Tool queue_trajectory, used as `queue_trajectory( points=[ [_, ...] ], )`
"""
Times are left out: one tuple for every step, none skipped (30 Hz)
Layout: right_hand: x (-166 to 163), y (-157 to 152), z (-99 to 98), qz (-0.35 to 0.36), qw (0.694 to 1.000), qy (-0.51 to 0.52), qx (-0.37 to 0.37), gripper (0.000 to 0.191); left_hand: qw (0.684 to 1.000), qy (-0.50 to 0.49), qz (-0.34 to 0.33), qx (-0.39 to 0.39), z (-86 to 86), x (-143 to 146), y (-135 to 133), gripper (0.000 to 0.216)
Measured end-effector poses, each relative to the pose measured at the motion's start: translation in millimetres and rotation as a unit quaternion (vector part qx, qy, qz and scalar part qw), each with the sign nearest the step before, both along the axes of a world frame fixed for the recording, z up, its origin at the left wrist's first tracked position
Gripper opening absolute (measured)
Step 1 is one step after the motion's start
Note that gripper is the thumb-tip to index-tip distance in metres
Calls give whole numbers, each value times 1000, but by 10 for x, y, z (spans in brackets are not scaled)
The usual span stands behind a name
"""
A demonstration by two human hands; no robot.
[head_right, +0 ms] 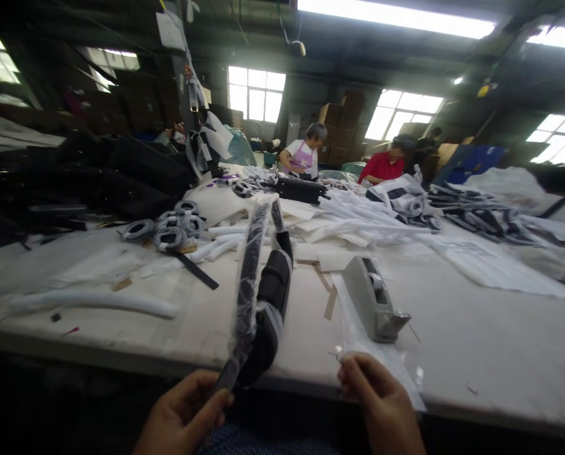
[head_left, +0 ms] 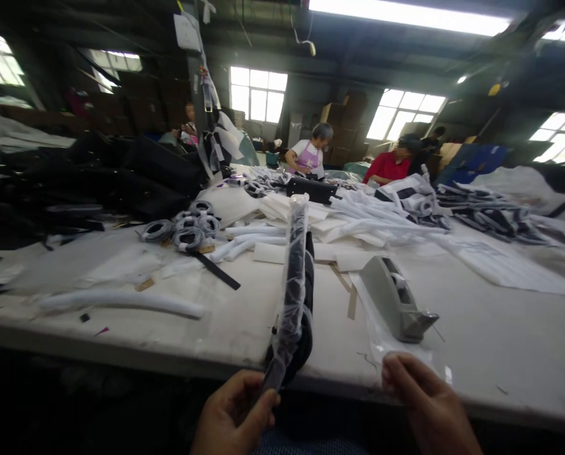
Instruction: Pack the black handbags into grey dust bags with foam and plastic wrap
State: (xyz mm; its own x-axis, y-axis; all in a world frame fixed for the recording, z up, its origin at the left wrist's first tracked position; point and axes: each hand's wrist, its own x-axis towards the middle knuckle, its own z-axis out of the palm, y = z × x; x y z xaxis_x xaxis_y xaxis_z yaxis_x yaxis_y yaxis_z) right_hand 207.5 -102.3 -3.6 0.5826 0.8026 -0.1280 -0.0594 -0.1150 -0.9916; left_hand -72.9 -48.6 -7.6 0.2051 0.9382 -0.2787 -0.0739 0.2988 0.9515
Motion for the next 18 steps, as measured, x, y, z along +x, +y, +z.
queue_trajectory(
  points=[
    [-264, -14, 77, 73, 997, -14, -1, 31, 1000, -4, 1, 4, -11, 3, -4, 58],
    [-519, -17, 150, 142, 990, -11, -3, 31, 1000, -6, 1, 10, -24, 4, -7, 57],
    [-755, -5, 215, 169, 986, 4, 8, 33, 1000, -5, -1, 17, -36, 2, -10, 55],
    [-960, 19, 265, 199, 980, 23, 15, 34, 1000, -2, -5, 23, -47, 0, -13, 53],
    [-1130, 55, 298, 219, 975, 36, 20, 36, 1000, 1, -9, 30, -57, -4, -15, 52],
    [-1259, 98, 313, 227, 973, 43, 23, 37, 999, 3, -13, 37, -66, -7, -17, 51],
    [-1350, 144, 313, 231, 972, 40, 19, 37, 999, 3, -18, 45, -74, -11, -18, 50],
    [-1407, 189, 301, 228, 973, 27, 13, 38, 998, 0, -23, 53, -84, -15, -18, 48],
    [-1438, 229, 281, 222, 975, 8, 3, 39, 998, -4, -27, 62, -94, -20, -16, 46],
    [-1448, 264, 259, 215, 976, -17, -9, 41, 997, -7, -31, 71, -105, -26, -14, 43],
    [-1447, 291, 237, 208, 977, -46, -21, 42, 996, -9, -35, 82, -117, -32, -10, 41],
    [-1439, 312, 218, 202, 976, -79, -31, 42, 995, -10, -39, 92, -128, -39, -6, 39],
    [-1428, 328, 202, 196, 973, -113, -39, 43, 994, -9, -44, 103, -137, -46, -1, 38],
    [-1415, 340, 192, 193, 969, -143, -46, 43, 993, -8, -48, 111, -143, -53, 3, 37],
    [-1402, 349, 185, 192, 966, -167, -53, 43, 992, -7, -50, 116, -145, -59, 6, 37],
    [-1387, 354, 181, 195, 962, -181, -59, 43, 992, -8, -50, 117, -144, -64, 8, 37],
    [-1368, 357, 180, 204, 960, -182, -65, 43, 992, -9, -50, 113, -139, -68, 9, 37],
    [-1346, 355, 181, 219, 958, -171, -69, 43, 993, -13, -48, 106, -132, -72, 9, 38]
  ],
)
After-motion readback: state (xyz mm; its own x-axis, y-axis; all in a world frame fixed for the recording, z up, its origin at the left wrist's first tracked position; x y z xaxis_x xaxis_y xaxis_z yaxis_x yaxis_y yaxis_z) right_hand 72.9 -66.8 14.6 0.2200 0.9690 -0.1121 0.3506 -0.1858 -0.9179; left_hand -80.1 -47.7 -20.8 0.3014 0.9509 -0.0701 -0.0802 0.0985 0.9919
